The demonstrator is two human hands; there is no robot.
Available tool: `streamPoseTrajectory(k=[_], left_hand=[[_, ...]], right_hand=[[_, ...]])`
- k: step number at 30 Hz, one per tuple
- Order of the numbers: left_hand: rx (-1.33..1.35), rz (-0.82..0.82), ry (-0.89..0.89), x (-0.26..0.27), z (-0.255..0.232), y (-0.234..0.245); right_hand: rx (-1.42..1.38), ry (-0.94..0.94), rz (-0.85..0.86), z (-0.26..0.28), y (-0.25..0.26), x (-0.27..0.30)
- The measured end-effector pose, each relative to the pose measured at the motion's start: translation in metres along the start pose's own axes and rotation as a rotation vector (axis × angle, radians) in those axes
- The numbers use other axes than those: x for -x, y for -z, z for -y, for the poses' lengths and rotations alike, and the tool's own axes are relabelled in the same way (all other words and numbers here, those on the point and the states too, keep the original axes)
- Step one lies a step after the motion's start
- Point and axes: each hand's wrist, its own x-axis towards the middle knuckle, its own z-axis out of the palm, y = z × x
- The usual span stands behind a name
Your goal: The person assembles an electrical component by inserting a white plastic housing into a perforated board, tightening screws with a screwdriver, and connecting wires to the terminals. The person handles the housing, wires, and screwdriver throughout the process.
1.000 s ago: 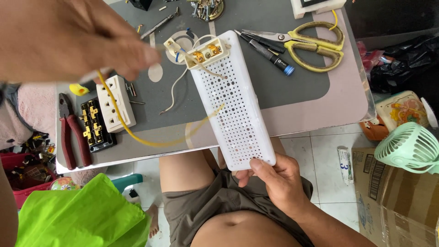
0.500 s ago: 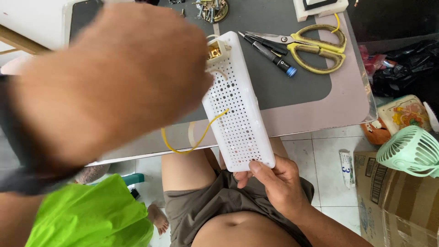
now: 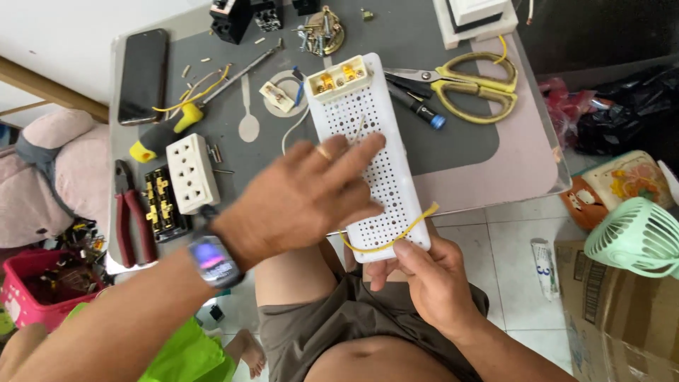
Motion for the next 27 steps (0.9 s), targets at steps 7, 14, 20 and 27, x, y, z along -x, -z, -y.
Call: streamPoseTrajectory(k=[7,14,20,27], left_hand=[[-0.024,-0.233,0.214,0.012,-0.004,-0.037],[0.352,-0.368,1.021,0.029,-0.068,-0.014],[1.295,0.346,1.572,0.013,-0.055,0.006],[1.853,-0.080,1.715,0.037,-0.067,-0.012]], right_hand=[[-0.118,0.028,-0.097,-0.015,0.000,-0.006],[-0.099,0.005,-0.112,-0.018,0.006,-0.016],[-0.105,0.051,-0.009,-0.026,0.003,-0.016],[-0.142,0.100,0.018,-0.025,-0.004,-0.017]])
